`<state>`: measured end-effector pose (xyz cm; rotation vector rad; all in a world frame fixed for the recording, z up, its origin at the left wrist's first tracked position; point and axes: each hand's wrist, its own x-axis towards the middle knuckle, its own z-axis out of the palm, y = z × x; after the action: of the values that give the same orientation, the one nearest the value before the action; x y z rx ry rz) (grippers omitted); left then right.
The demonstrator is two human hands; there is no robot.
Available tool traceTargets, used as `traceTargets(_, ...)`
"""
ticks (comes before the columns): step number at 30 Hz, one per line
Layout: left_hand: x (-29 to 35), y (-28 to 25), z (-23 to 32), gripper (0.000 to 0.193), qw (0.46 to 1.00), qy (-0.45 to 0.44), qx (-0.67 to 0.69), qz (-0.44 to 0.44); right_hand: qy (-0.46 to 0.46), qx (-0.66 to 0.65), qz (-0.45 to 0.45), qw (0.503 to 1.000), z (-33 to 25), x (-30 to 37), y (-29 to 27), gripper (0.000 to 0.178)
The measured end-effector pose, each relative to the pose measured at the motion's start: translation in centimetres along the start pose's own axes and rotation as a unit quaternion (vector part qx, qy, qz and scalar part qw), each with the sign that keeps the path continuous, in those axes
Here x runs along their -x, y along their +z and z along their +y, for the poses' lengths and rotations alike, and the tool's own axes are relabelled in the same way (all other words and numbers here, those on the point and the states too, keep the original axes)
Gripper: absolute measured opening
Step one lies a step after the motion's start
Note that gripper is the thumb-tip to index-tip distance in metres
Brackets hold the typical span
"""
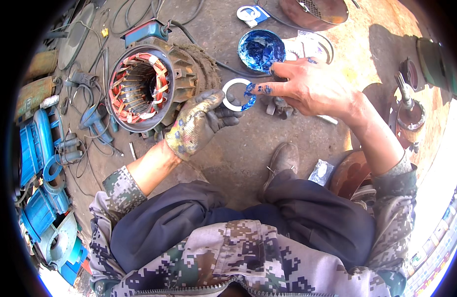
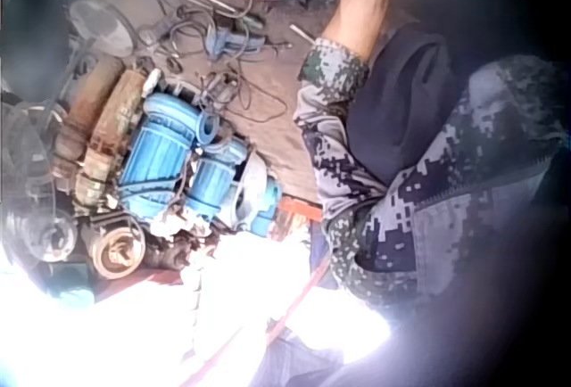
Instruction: The person is repairing a motor component. They use a hammer to tap a part into place, then apply blue grease to a bearing and install it into the motor housing.
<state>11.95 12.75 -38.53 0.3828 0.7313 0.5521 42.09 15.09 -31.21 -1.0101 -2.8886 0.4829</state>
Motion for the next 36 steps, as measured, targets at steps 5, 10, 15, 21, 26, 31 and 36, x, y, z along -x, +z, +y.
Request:
traceTargets(5,0.2,0.0,0.2,0.031,1.0,0.004,-0.009,0.009,-0.006,0.022,0.024,0.999,1.0,0.4,-0.2,0.054)
traceTargets(10,0.3,0.0,0.2,0.033,1.0,0.0,-0.013,0.012,-0.001,-0.007,0.045,0.999,0.5,-0.2,-0.5,0.051)
traceTargets(15,0.2,0.2,0.4,0.036,1.0,0.001,-0.022,0.012,-0.012,-0.023,0.006,1.0,0.2,0.0,-0.1,0.048)
traceTargets(21,0.3,0.1,0.5,0.035,0.999,0.007,-0.052,0.0,-0.005,-0.001,0.035,0.999,0.8,-0.2,-0.2,0.054)
traceTargets(26,0.5,0.6,0.7,0.033,0.998,0.007,-0.07,0.003,-0.031,0.047,0.023,0.998,0.8,-0.7,-0.7,0.058)
traceTargets(31,0.6,0.9,0.9,0.032,0.998,0.012,-0.069,0.008,-0.037,0.045,0.03,0.998,1.6,-0.6,-0.9,0.056)
traceTargets(36,0.6,1.3,1.0,0.032,0.994,0.014,-0.108,0.019,-0.002,-0.062,0.064,0.996,1.2,-1.0,-0.2,0.049)
